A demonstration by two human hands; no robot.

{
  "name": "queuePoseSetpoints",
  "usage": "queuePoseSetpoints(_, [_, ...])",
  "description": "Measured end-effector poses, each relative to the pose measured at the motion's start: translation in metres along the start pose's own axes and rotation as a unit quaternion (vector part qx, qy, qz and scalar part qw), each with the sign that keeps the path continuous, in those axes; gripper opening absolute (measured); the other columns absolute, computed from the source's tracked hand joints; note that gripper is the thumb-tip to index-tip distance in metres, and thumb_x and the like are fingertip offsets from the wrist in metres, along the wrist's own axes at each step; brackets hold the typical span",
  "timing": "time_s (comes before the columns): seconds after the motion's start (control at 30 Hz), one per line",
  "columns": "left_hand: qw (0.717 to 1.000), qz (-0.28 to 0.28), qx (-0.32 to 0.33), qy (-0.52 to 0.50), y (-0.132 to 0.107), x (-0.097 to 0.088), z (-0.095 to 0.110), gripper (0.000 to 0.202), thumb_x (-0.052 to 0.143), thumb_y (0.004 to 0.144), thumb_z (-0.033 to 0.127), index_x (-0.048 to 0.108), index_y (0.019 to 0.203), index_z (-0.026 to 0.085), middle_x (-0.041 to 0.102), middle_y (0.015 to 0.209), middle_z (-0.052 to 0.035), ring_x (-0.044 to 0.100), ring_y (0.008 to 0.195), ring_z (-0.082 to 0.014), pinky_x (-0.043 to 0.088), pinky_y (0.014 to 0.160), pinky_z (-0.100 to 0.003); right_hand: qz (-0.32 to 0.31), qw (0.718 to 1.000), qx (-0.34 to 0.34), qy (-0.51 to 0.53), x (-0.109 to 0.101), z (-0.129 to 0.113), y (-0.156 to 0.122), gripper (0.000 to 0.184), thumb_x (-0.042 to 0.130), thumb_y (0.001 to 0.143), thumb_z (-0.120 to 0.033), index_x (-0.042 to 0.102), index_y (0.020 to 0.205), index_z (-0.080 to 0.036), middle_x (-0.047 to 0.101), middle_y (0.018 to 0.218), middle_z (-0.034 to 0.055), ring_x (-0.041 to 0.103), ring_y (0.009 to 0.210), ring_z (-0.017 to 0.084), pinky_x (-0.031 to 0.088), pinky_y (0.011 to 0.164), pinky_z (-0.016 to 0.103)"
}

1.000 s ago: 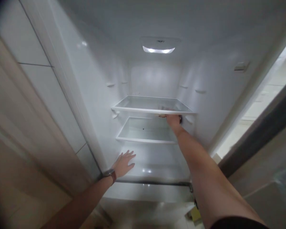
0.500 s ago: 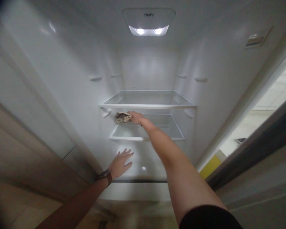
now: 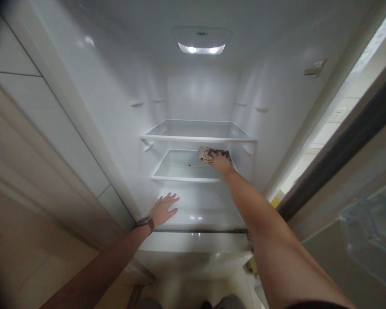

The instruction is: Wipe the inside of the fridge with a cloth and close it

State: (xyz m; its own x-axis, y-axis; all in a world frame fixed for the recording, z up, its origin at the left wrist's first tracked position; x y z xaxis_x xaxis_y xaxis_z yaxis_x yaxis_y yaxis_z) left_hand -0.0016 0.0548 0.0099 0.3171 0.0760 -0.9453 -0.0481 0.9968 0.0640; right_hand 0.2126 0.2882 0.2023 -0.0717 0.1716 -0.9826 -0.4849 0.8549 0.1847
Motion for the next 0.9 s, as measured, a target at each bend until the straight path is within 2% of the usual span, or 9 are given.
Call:
queuePoseSetpoints(0.1, [1.0, 0.001, -0.003, 0.002, 0.0, -0.002, 0.001, 0.059, 0.056, 0.097, 0.042, 0.052, 0.155, 0.033, 0.038, 0.17, 0.0004, 0.024, 0.162, -0.0266, 0.014, 0.133, -0.058, -0.005, 0.999, 0.026, -0.018, 0.001, 0.025, -0.012, 0.062, 0.049, 0.105, -0.044, 0.04, 0.162, -0.021, 0.048, 0.152, 0.0261, 0.057, 0.128, 0.04, 0.045, 0.105, 0.054])
queuePoseSetpoints(0.2, [1.0, 0.004, -0.007, 0.001, -0.001, -0.003, 0.002, 0.059, 0.056, 0.096, 0.043, 0.053, 0.155, 0.035, 0.039, 0.169, 0.0015, 0.025, 0.162, -0.0264, 0.014, 0.133, -0.058, -0.01, 0.999, 0.001, -0.031, -0.002, 0.023, -0.015, 0.054, 0.048, 0.105, -0.037, 0.047, 0.156, -0.023, 0.059, 0.142, 0.0223, 0.064, 0.118, 0.036, 0.047, 0.101, 0.049])
queuePoseSetpoints(0.3, [1.0, 0.009, -0.006, 0.001, 0.0, 0.0, 0.0, 0.059, 0.056, 0.096, 0.043, 0.053, 0.154, 0.036, 0.039, 0.169, 0.0023, 0.025, 0.162, -0.026, 0.014, 0.133, -0.057, -0.013, 0.999, -0.027, -0.044, -0.007, 0.011, -0.019, 0.049, 0.046, 0.104, -0.032, 0.053, 0.151, -0.022, 0.066, 0.133, 0.0207, 0.067, 0.112, 0.035, 0.047, 0.1, 0.047])
queuePoseSetpoints(0.4, [1.0, 0.009, -0.002, 0.004, 0.002, 0.004, -0.003, 0.059, 0.055, 0.096, 0.044, 0.052, 0.155, 0.035, 0.039, 0.169, 0.0021, 0.024, 0.162, -0.0259, 0.014, 0.133, -0.057, -0.016, 0.997, -0.057, -0.053, -0.014, -0.003, -0.031, 0.049, 0.042, 0.105, -0.037, 0.055, 0.15, -0.024, 0.069, 0.129, 0.0197, 0.068, 0.112, 0.036, 0.047, 0.1, 0.049])
queuePoseSetpoints(0.67, [1.0, 0.012, 0.006, 0.015, 0.006, 0.006, -0.006, 0.059, 0.053, 0.097, 0.045, 0.052, 0.155, 0.034, 0.041, 0.169, -0.0015, 0.026, 0.161, -0.0278, 0.015, 0.131, -0.059, -0.028, 0.989, -0.125, -0.076, -0.039, -0.056, -0.088, 0.049, 0.049, 0.099, -0.046, 0.056, 0.147, -0.036, 0.072, 0.127, 0.0101, 0.07, 0.112, 0.03, 0.05, 0.098, 0.045])
queuePoseSetpoints(0.8, [1.0, 0.014, 0.007, 0.023, 0.005, 0.004, -0.004, 0.058, 0.051, 0.098, 0.045, 0.053, 0.155, 0.033, 0.041, 0.168, -0.002, 0.027, 0.161, -0.0284, 0.017, 0.131, -0.058, -0.026, 0.982, -0.169, -0.083, -0.04, -0.073, -0.117, 0.048, 0.045, 0.101, -0.046, 0.056, 0.146, -0.031, 0.068, 0.131, 0.0136, 0.068, 0.113, 0.031, 0.049, 0.099, 0.044])
queuePoseSetpoints(0.9, [0.999, 0.02, 0.009, 0.027, 0.006, 0.004, -0.004, 0.057, 0.051, 0.098, 0.045, 0.054, 0.154, 0.033, 0.042, 0.168, -0.0024, 0.027, 0.161, -0.0285, 0.017, 0.131, -0.058, -0.012, 0.982, -0.165, -0.096, -0.034, -0.074, -0.129, 0.053, 0.05, 0.099, -0.045, 0.052, 0.15, -0.028, 0.058, 0.142, 0.0183, 0.067, 0.114, 0.032, 0.05, 0.098, 0.044])
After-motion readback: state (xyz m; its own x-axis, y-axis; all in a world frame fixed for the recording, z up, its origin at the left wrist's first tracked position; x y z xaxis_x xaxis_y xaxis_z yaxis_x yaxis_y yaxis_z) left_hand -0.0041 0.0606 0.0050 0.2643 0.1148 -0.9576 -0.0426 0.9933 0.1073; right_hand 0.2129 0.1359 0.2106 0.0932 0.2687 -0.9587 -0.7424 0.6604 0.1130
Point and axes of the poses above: each hand's wrist, its own y-axis towards the middle knuckle, its own x-axis out of the palm, z = x × y, the point moved 6 cm from there along y, towards the middle knuckle
